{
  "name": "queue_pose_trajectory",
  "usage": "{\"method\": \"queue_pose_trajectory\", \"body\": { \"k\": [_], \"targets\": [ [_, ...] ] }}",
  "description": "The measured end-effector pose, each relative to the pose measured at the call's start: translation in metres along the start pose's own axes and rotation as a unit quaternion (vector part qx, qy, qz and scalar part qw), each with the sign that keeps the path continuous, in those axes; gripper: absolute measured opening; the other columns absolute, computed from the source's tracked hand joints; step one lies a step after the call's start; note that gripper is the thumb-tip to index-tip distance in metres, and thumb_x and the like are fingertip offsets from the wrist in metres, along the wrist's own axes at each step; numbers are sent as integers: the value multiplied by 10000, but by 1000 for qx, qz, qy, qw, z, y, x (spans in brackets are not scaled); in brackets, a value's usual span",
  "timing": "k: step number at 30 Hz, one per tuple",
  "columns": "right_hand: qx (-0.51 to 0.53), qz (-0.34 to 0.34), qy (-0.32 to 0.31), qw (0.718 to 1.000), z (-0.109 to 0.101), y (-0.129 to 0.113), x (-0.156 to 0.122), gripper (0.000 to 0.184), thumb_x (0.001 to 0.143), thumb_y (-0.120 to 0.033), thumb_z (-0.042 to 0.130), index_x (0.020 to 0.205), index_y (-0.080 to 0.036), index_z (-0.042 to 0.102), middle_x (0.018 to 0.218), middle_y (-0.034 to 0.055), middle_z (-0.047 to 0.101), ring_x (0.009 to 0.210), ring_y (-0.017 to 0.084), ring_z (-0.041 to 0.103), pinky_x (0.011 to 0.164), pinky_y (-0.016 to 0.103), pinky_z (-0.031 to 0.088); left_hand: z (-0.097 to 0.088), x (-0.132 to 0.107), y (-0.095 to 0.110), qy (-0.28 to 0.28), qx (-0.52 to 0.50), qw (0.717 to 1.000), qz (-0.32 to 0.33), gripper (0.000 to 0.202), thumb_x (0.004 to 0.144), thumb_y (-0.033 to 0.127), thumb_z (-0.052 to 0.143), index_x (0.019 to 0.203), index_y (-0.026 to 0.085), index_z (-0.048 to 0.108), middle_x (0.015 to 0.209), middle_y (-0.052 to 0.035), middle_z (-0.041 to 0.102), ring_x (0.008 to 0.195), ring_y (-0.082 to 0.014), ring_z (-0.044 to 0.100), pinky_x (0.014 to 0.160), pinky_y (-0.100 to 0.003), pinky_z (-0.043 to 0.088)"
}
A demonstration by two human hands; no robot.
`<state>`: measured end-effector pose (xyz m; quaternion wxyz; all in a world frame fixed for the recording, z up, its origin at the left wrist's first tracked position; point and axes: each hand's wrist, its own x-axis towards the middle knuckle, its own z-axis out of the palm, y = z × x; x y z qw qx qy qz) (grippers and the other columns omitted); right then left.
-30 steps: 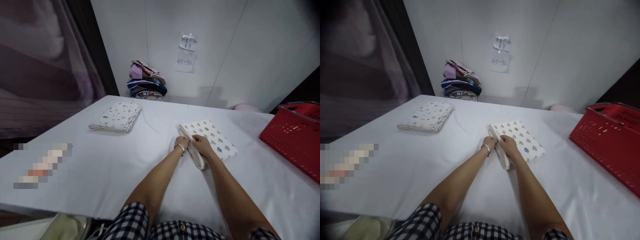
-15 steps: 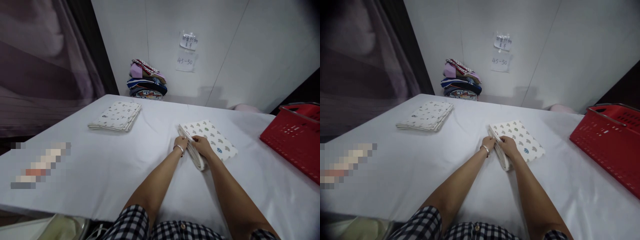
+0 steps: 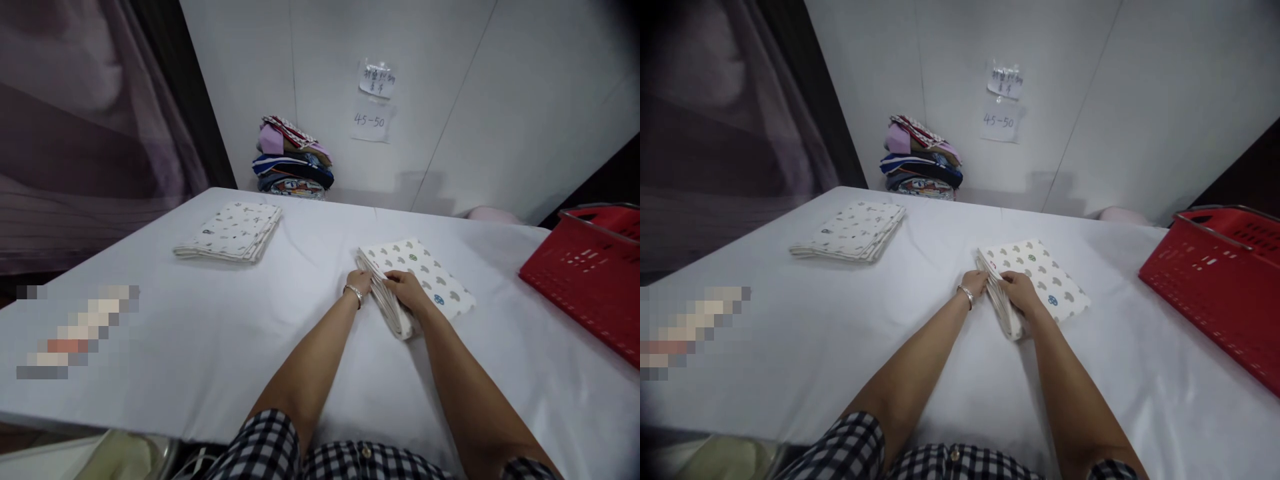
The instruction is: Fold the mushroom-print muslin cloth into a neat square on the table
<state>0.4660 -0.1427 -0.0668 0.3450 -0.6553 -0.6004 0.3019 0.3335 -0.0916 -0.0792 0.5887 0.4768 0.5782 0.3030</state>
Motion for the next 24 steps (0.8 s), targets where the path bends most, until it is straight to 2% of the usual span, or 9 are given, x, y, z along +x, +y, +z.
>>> {"method": "queue_pose_trajectory", "body": {
  "k": [3,7,15,24],
  "targets": [
    [0,-3,5,1000,1,2,1,321,721,-346,532,943,-181,695,741,6,676,717,171,600,665,253,442,-4,-4,2,-36,-33,999,-5,233,770,231,527,556,163,464,427,62,376,366,-64,362,404,-204,271],
    [-2,-8,6,1000,1,3,1,321,723,-351,536,941,-182,698,766,14,684,715,171,598,660,254,441,-7,-10,4,-68,-49,996,-4,295,763,223,541,513,175,393,415,64,363,352,-59,348,388,-203,238],
    [-37,-19,7,999,0,1,1,313,741,-361,540,966,-201,689,804,13,693,747,171,610,684,256,440,-3,-5,-1,-69,-34,997,7,297,761,179,538,497,177,401,371,71,340,340,-62,338,387,-204,237],
    [-44,-29,14,999,0,0,1,283,733,-294,536,948,-191,688,803,11,694,724,157,610,675,251,438,-8,-4,-3,-94,-28,995,25,303,814,267,507,540,172,417,417,67,384,350,-55,357,382,-198,244]
  ]
}}
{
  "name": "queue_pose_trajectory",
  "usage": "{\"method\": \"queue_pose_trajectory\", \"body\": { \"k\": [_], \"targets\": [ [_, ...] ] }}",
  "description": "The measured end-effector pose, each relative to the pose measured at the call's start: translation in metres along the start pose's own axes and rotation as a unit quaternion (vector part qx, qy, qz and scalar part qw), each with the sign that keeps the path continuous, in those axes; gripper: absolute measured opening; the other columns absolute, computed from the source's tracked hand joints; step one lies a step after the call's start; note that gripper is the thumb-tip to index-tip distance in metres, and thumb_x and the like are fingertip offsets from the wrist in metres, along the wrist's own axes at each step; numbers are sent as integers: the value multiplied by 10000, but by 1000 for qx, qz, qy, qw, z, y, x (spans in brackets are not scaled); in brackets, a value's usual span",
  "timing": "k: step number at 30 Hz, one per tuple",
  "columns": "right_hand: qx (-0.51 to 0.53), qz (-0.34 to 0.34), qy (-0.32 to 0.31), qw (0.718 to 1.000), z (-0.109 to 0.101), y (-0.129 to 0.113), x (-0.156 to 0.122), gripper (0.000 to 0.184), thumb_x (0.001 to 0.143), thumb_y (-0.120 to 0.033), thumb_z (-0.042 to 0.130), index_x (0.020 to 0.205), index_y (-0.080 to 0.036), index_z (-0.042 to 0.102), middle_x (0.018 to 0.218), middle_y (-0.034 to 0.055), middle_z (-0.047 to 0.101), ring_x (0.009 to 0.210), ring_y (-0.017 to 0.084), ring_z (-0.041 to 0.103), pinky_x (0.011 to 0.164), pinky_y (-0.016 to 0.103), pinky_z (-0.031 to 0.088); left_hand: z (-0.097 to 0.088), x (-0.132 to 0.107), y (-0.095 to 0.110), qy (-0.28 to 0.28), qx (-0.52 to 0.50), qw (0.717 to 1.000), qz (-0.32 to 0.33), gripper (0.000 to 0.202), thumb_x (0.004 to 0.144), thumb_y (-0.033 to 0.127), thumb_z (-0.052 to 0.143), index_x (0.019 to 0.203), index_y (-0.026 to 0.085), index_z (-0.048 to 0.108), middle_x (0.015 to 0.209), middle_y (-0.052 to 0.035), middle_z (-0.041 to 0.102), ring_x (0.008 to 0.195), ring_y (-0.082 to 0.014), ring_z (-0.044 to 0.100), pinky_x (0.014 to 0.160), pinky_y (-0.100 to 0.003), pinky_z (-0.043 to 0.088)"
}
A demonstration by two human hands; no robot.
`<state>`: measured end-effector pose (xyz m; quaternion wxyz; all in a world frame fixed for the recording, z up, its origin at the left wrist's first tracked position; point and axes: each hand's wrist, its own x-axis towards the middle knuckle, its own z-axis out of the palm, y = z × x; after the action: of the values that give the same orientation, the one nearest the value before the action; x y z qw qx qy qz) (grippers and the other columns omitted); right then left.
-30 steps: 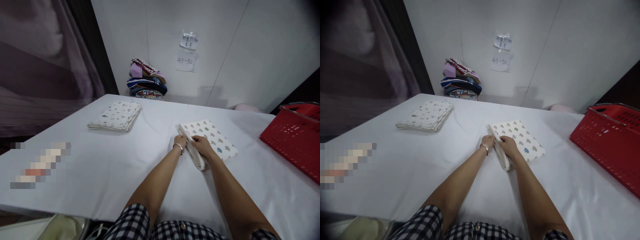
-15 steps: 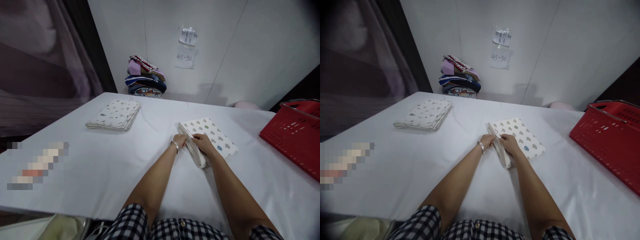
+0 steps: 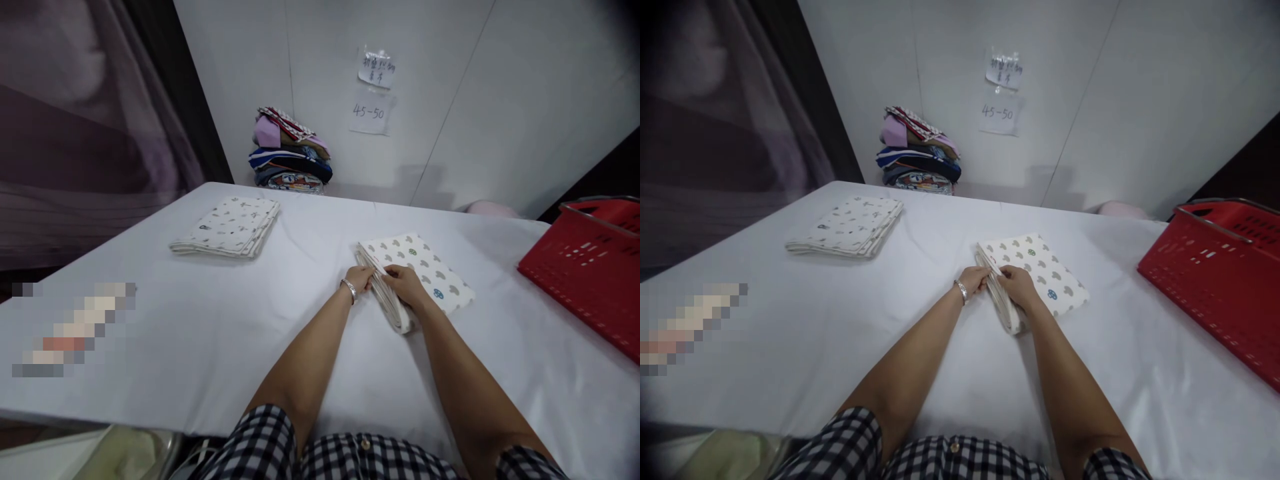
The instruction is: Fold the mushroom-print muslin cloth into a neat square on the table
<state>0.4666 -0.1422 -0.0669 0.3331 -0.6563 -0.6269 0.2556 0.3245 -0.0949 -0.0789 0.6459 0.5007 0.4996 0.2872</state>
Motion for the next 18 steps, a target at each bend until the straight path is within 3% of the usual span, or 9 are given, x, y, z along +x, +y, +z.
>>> {"method": "queue_pose_trajectory", "body": {
  "k": [4,9,13,18],
  "targets": [
    [5,-1,8,1000,1,1,0,275,728,-301,543,929,-192,696,765,8,690,714,162,610,656,248,434,-1,0,-1,-3,21,1000,5,236,746,216,563,547,169,446,412,73,390,362,-61,370,398,-195,260],
    [25,-6,13,1000,2,2,1,263,711,-292,547,897,-188,701,751,11,688,706,167,607,642,248,432,4,6,-7,52,71,996,17,130,659,186,584,541,159,535,383,58,391,414,-91,404,438,-209,293],
    [43,-2,28,999,3,7,1,278,703,-298,539,897,-179,698,737,17,686,690,171,601,624,251,434,7,10,-11,105,90,990,28,85,649,193,560,577,152,581,421,48,422,469,-98,433,467,-209,304],
    [40,3,32,999,4,9,2,275,688,-307,553,883,-177,696,721,16,679,680,168,592,621,252,427,8,16,-14,110,95,989,32,108,647,221,563,588,146,614,434,30,460,485,-109,467,472,-211,330]
  ]
}}
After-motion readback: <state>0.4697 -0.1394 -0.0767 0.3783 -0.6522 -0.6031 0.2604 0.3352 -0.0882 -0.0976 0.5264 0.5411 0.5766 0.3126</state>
